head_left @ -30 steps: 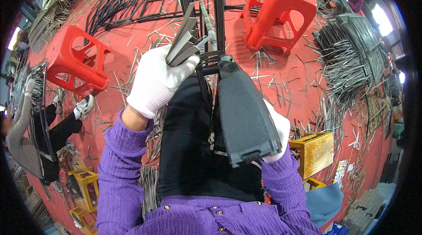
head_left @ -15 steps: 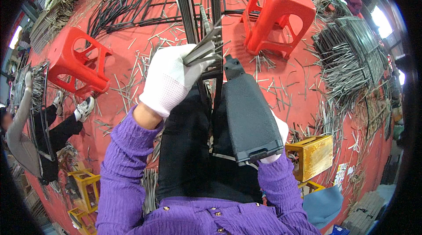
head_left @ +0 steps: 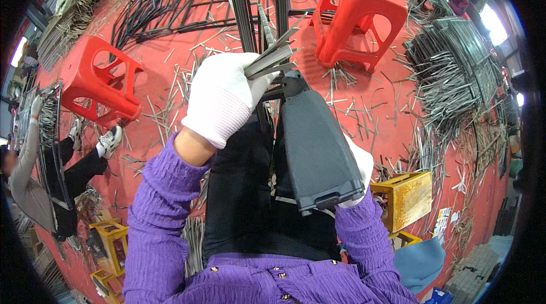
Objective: The person sits on the floor and assembles a metal frame by inserting thin metal rods into a frame structure and securing them with a pneumatic nail gun. The person repeatedly aligns rods, fires the nail gun, and adjusts the frame.
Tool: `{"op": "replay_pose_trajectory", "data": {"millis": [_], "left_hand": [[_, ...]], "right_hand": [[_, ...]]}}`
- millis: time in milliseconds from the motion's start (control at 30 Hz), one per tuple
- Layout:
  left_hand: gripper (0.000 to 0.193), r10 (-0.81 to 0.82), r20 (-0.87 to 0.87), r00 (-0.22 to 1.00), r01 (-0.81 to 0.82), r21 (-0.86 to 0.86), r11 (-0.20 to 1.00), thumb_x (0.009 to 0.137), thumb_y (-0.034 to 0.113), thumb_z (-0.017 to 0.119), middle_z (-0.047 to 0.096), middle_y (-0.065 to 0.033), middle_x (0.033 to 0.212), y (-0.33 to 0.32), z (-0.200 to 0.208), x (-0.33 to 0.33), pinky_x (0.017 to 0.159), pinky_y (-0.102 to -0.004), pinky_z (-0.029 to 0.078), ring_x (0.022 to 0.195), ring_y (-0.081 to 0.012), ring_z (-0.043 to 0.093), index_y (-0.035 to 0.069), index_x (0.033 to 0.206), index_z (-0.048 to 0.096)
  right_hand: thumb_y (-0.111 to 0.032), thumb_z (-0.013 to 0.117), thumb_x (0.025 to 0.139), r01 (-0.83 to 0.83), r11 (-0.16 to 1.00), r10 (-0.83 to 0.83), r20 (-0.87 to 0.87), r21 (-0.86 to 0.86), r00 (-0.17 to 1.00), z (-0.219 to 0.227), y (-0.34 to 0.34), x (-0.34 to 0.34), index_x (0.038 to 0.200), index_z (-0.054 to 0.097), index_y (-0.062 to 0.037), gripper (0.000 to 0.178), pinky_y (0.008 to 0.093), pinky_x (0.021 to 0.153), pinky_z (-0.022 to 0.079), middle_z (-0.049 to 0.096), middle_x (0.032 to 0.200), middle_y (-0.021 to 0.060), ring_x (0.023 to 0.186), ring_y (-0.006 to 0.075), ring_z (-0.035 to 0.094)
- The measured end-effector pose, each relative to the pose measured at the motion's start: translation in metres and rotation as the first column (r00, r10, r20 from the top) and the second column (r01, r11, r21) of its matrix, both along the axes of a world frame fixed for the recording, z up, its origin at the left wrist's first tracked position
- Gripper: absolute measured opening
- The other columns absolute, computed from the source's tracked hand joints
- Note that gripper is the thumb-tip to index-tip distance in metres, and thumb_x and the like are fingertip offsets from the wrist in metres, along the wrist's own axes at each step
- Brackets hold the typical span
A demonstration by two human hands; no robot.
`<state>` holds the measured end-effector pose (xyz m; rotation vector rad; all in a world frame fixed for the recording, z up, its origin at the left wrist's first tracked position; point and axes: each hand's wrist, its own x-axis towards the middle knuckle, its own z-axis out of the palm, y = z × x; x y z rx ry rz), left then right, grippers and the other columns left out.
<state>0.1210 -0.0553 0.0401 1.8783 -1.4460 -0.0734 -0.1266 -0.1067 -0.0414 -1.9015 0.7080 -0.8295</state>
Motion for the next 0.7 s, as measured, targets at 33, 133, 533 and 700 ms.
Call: {"op": "replay_pose_trajectory", "data": {"millis": [33, 133, 533, 700], "left_hand": [[0.020, -0.002, 0.010, 1.000, 0.002, -0.014, 1.000, 0.083, 0.026, 0.071, 0.068, -0.0152, 0.074, 0.000, -0.001, 0.000, 0.068, -0.0419, 0.052, 0.072, -0.0344, 0.066, 0.009, 0.093, 0.074], [0.019, 0.005, 0.040, 0.999, -0.004, -0.026, 1.000, 0.083, 0.026, 0.071, 0.069, -0.0149, 0.076, 0.000, -0.004, 0.001, 0.070, -0.0426, 0.052, 0.074, -0.0345, 0.066, 0.010, 0.092, 0.074], [0.027, 0.010, -0.491, 0.871, -0.190, -0.320, 0.928, 0.104, 0.024, 0.053, 0.063, 0.0021, 0.077, 0.032, -0.002, 0.005, 0.059, -0.0247, 0.045, 0.066, -0.0071, 0.056, 0.005, 0.107, 0.071], [0.014, -0.306, -0.018, 0.952, 0.305, -0.038, 0.951, 0.093, 0.008, 0.064, 0.066, -0.0060, 0.078, 0.074, -0.022, -0.006, 0.060, -0.0267, 0.049, 0.066, -0.0124, 0.062, 0.006, 0.105, 0.071]], "right_hand": [[-0.003, 0.072, 0.073, 0.000, 1.000, 0.000, -0.006, 0.004, 1.000, 0.001, 0.001, 0.001, 0.127, 0.060, 0.0038, 0.056, 0.0343, 0.082, 0.058, 0.071, 0.108, 0.0204, 0.095, 0.0287, 0.073], [-0.006, 0.075, 0.071, 0.005, 1.000, -0.004, -0.037, 0.023, 0.999, 0.005, 0.002, 0.001, 0.129, 0.059, 0.0041, 0.061, 0.0346, 0.082, 0.057, 0.071, 0.109, 0.0216, 0.096, 0.0299, 0.073], [-0.009, 0.082, 0.064, -0.083, 0.967, 0.057, -0.114, -0.239, 0.992, 0.019, 0.009, -0.016, 0.134, 0.055, 0.0025, 0.076, 0.0347, 0.088, 0.055, 0.069, 0.113, 0.0231, 0.102, 0.0331, 0.071], [-0.010, 0.079, 0.061, -0.120, 0.952, 0.015, -0.349, -0.280, 0.937, 0.024, 0.034, -0.020, 0.134, 0.056, -0.0088, 0.076, 0.0363, 0.065, 0.053, 0.068, 0.086, 0.0096, 0.076, 0.0267, 0.068]]}}
